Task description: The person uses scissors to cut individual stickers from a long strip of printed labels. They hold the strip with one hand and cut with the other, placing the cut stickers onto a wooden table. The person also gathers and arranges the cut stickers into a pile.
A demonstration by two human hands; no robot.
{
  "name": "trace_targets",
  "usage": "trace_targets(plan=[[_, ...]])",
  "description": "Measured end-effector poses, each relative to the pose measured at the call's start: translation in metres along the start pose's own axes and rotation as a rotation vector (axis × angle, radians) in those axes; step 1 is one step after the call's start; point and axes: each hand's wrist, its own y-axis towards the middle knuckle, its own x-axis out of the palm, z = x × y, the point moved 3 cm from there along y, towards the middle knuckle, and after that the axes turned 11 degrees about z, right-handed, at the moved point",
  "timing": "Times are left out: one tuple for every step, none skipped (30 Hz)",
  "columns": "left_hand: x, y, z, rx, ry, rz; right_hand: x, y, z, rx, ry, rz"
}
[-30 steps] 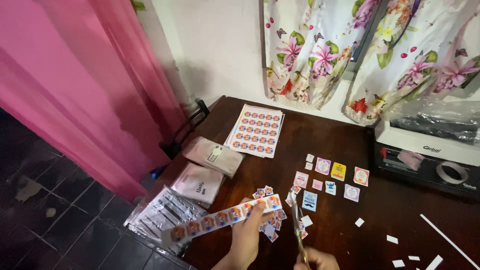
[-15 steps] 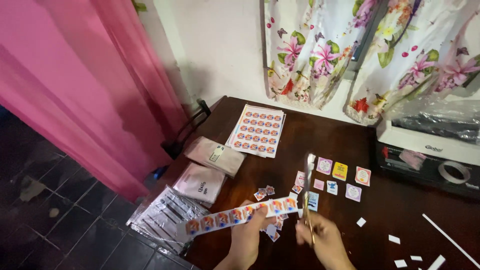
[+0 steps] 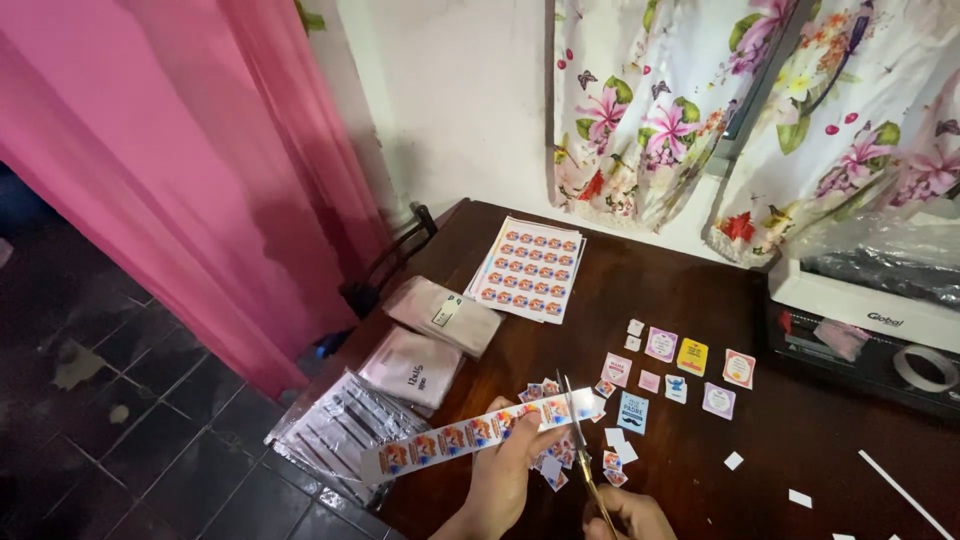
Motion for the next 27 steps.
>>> trace_targets(plan=[[0.001, -0.001, 0.001, 0.022, 0.004, -0.01, 0.0, 0.0, -0.001, 0.039, 0.007, 0.005], [0.0, 0.0, 0.001, 0.022, 0.005, -0.012, 0.001, 0.0, -0.002, 0.039, 0.008, 0.006], [-0.001, 0.0, 0.0, 0.017, 0.008, -0.008, 0.002, 0.0, -0.002, 0.046, 0.008, 0.01], [-0.001, 0.0, 0.0, 0.011, 0.011, -0.004, 0.003, 0.0, -0.003, 0.054, 0.008, 0.011], [-0.002, 0.0, 0.0, 0.011, 0.012, -0.004, 0.002, 0.001, 0.004, 0.054, 0.009, 0.011], [-0.002, 0.0, -0.001, 0.002, 0.008, 0.002, 0.001, 0.002, 0.01, 0.056, 0.035, -0.006], [-0.002, 0.0, -0.001, -0.007, 0.005, 0.008, 0.0, 0.002, 0.017, 0.059, 0.06, -0.023], [-0.001, 0.0, 0.0, -0.007, 0.004, 0.006, -0.002, 0.002, 0.019, 0.058, 0.059, -0.022], [0.001, -0.001, 0.0, -0.02, -0.017, -0.007, -0.004, 0.002, 0.02, 0.036, 0.022, -0.01], [0.003, -0.001, 0.0, -0.032, -0.038, -0.021, -0.006, 0.002, 0.022, 0.013, -0.016, 0.002], [0.004, -0.001, 0.0, -0.031, -0.04, -0.023, -0.007, 0.003, 0.027, 0.011, -0.019, 0.003], [0.005, -0.001, 0.0, -0.022, -0.019, -0.027, -0.009, 0.003, 0.031, -0.013, -0.025, 0.035], [0.006, -0.001, -0.001, -0.013, 0.002, -0.031, -0.01, 0.004, 0.035, -0.037, -0.031, 0.066], [0.007, -0.002, 0.0, -0.012, 0.001, -0.032, -0.012, 0.003, 0.035, -0.038, -0.032, 0.067], [0.008, -0.002, -0.001, -0.022, 0.034, -0.023, -0.014, 0.002, 0.038, 0.077, -0.032, 0.093], [0.01, -0.002, -0.001, -0.033, 0.067, -0.014, -0.016, 0.001, 0.041, 0.193, -0.032, 0.118], [0.012, -0.002, 0.001, -0.033, 0.066, -0.015, -0.019, 0.003, 0.048, 0.192, -0.033, 0.119], [0.015, -0.003, 0.002, -0.05, 0.066, -0.013, -0.023, 0.003, 0.054, 0.165, -0.053, 0.115], [0.017, -0.004, 0.003, -0.066, 0.065, -0.011, -0.026, 0.004, 0.06, 0.139, -0.072, 0.111], [0.014, -0.002, 0.0, -0.067, 0.064, -0.013, -0.029, 0.005, 0.069, 0.138, -0.074, 0.112], [0.011, 0.001, -0.004, -0.051, 0.064, -0.009, -0.032, 0.006, 0.078, 0.151, -0.042, 0.098], [0.007, 0.004, -0.007, -0.036, 0.064, -0.004, -0.034, 0.007, 0.087, 0.163, -0.01, 0.084], [0.005, 0.006, -0.008, -0.037, 0.064, -0.007, -0.037, 0.008, 0.084, 0.163, -0.011, 0.086], [0.001, 0.008, -0.008, -0.023, 0.071, 0.009, -0.038, 0.008, 0.08, 0.113, -0.012, 0.078], [-0.003, 0.01, -0.009, -0.01, 0.079, 0.025, -0.039, 0.009, 0.075, 0.064, -0.013, 0.07], [0.0, 0.008, -0.007, -0.011, 0.079, 0.025, -0.039, 0.008, 0.079, 0.065, -0.013, 0.071], [0.001, 0.005, -0.004, -0.011, 0.118, 0.057, -0.039, 0.007, 0.085, 0.116, -0.024, 0.093]])
